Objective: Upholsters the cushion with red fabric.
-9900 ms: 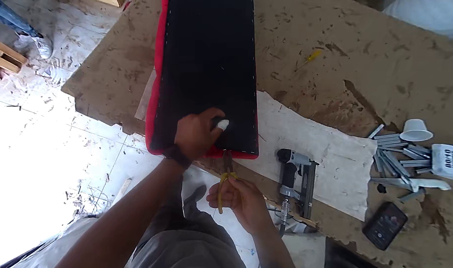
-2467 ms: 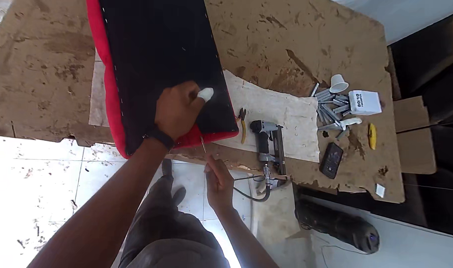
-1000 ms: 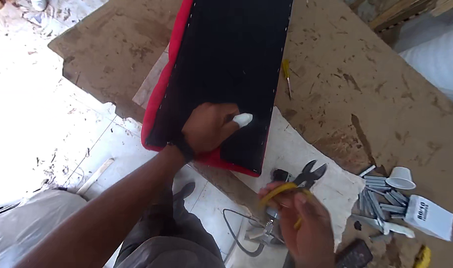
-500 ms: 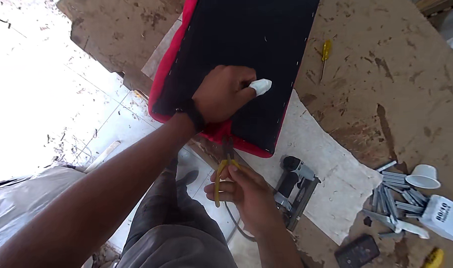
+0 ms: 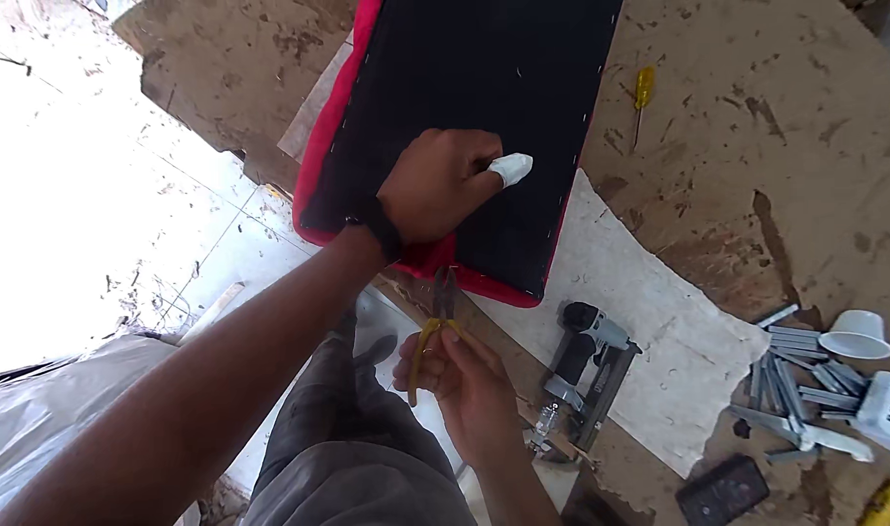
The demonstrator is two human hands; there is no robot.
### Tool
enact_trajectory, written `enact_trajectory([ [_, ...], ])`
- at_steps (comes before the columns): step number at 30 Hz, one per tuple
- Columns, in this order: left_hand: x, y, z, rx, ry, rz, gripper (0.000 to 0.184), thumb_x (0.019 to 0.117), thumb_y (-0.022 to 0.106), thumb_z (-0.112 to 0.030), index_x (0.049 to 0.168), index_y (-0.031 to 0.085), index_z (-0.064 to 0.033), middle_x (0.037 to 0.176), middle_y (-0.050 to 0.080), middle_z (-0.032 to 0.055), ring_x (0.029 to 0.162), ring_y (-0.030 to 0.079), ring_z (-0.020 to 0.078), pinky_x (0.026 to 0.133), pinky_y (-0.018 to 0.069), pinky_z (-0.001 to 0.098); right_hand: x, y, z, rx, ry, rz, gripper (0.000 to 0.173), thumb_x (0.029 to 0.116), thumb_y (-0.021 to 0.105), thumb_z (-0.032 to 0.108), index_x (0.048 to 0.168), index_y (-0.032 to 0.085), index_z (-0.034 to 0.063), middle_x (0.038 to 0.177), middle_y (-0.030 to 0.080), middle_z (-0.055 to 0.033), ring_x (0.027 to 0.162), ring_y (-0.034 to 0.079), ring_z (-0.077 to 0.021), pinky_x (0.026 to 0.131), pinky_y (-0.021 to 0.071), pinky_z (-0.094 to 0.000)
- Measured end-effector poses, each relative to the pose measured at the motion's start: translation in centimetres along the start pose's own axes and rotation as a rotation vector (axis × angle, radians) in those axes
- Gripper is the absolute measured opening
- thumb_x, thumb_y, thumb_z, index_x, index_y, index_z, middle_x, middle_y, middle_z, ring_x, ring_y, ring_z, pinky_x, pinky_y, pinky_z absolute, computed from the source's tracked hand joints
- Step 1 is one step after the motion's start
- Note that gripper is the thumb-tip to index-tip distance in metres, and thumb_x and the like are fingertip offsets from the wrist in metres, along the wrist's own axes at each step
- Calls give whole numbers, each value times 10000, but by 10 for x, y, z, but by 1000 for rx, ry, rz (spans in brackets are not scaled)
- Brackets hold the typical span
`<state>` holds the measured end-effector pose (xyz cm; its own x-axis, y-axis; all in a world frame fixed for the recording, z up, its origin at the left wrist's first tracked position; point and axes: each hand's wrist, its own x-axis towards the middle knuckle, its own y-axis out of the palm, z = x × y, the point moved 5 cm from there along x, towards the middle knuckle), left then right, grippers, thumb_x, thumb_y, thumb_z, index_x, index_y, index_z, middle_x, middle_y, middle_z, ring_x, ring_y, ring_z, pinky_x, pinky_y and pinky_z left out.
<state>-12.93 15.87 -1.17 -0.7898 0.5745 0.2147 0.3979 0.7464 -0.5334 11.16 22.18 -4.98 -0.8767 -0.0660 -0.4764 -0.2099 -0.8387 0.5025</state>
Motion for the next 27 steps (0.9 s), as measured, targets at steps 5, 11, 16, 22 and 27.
enact_trajectory([
  [5, 0, 0, -1, 4, -9, 2, 223, 1010, 575, -259, 854, 675, -134, 622, 536, -38, 532, 488, 103, 514, 433, 333, -6, -6, -6, -350, -137, 157, 390, 1085, 496, 371, 996, 631, 16, 831, 624, -156, 684, 614, -240, 625, 554, -377],
  [11, 0, 2, 0, 11, -18, 8, 225, 1008, 581, -278, 852, 676, -147, 617, 536, -45, 528, 488, 102, 512, 436, 340, -31, -86, 6, -624, -196, -281, 298, 1065, 546, 276, 1140, 727, 51, 1085, 752, -140, 977, 737, -316, 882, 629, -507],
  [16, 1, 3, -3, 24, -18, 27, 226, 1009, 580, -275, 850, 668, -142, 616, 533, -37, 529, 491, 111, 514, 439, 349, -38, -102, 69, -1267, -291, -541, 298, 996, 608, 409, 1166, 708, 186, 1408, 596, 10, 1219, 627, -170, 949, 592, -451],
  [22, 1, 4, -5, 63, -50, 26, 229, 1009, 578, -298, 883, 690, -143, 654, 573, -19, 573, 540, 135, 560, 492, 403, -15, -93, 89, -1532, -437, -486, 281, 956, 684, 434, 1123, 710, 210, 1400, 558, -18, 1276, 547, -232, 988, 516, -505],
  [27, -1, 3, -1, 56, -70, 17, 225, 1009, 589, -310, 891, 691, -148, 649, 583, -25, 564, 544, 133, 560, 498, 398, 18, -136, 14, -1669, -349, -344, 356, 917, 740, 422, 1227, 708, 250, 1392, 594, -23, 1321, 533, -271, 1024, 496, -563],
])
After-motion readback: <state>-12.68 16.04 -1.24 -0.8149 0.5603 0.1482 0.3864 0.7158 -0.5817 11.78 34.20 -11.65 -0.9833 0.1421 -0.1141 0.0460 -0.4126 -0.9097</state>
